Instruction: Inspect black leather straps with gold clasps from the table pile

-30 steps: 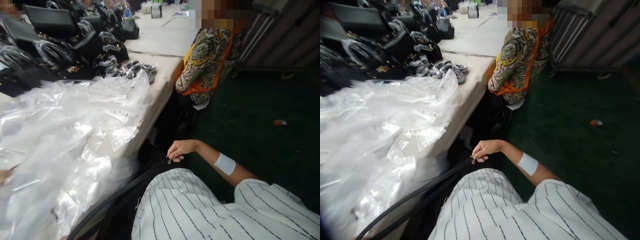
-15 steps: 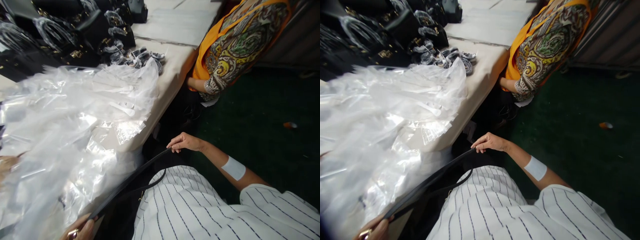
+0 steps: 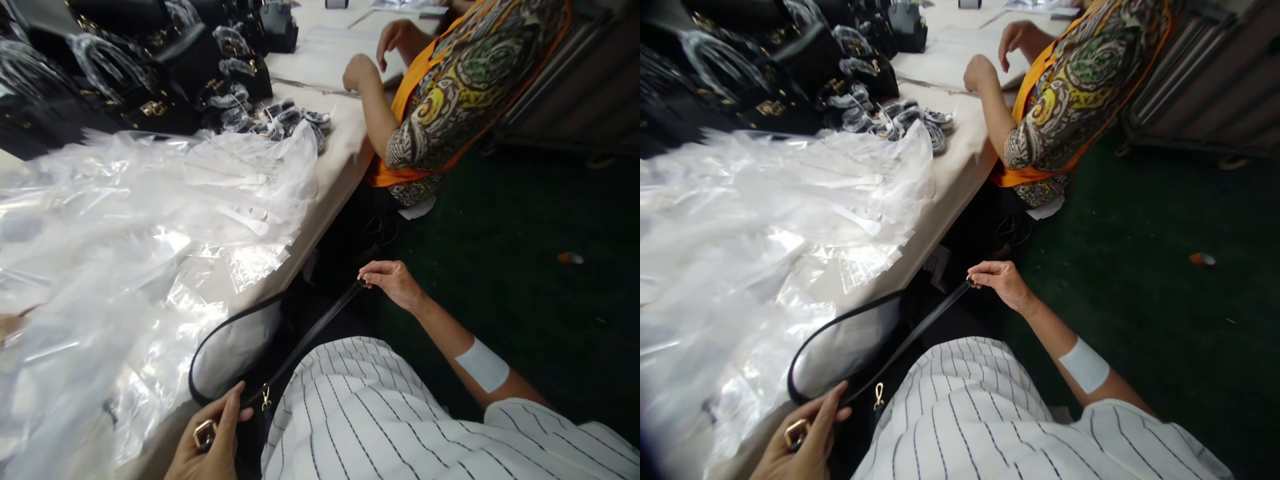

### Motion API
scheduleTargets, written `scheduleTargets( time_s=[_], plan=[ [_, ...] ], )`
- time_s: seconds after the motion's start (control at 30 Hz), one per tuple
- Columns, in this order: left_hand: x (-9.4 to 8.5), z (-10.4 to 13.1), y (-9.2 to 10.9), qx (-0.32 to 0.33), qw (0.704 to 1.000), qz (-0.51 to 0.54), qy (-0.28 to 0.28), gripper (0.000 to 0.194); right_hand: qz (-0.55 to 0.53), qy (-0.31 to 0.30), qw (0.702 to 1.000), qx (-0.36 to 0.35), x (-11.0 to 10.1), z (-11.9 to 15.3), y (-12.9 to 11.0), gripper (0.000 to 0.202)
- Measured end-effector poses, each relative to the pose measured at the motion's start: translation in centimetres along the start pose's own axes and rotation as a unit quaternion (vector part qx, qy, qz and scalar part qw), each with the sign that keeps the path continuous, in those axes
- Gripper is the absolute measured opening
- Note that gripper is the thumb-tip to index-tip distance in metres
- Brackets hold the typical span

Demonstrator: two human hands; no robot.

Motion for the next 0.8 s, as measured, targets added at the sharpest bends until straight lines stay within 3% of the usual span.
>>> scheduleTargets(
  time_s=[0.17,0.3,0.37,0.47,0.53,0.6,0.7,0.8],
  plan=[
    [3.2,0.9,1.5,0.06,0.98,0.191,-0.013,0.047,-0.054,0.064,0.996,-0.023,-3.2,1.8,-1.6,0.028],
    [5.7,1.9,3.4,0.101,0.956,0.265,-0.075,0.048,-0.056,0.126,0.99,-0.026,-8.0,4.3,-1.8,0.031],
    [6.4,2.7,5.6,0.172,0.946,0.253,-0.105,0.043,-0.05,0.166,0.985,-0.012,-10.7,5.5,-0.9,0.035],
    [7.1,5.1,9.7,0.346,0.902,0.217,-0.14,0.04,-0.058,0.222,0.973,0.015,-13.5,7.2,0.8,0.04],
    [7.1,6.8,11.8,0.433,0.868,0.204,-0.132,0.043,-0.074,0.248,0.965,0.032,-14.0,8.2,1.8,0.04],
    [6.5,7.8,13.0,0.463,0.852,0.219,-0.105,0.046,-0.088,0.259,0.961,0.039,-13.9,8.7,2.3,0.037],
    [4.8,7.8,14.2,0.436,0.854,0.278,-0.055,0.043,-0.095,0.271,0.957,0.032,-15.1,9.1,2.8,0.032],
    [2.5,6.4,14.3,0.361,0.872,0.331,-0.005,0.035,-0.07,0.307,0.949,0.016,-19.5,10.5,3.7,0.028]
  ],
)
Point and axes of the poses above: each hand's wrist, its own z-axis away from the middle knuckle, its own x-axis out of the palm, y = z × x, the point moved 10 cm from there along -z, towards the middle knuckle, and after that the axes turned 9 degrees about -y, right-handed, at the moved point
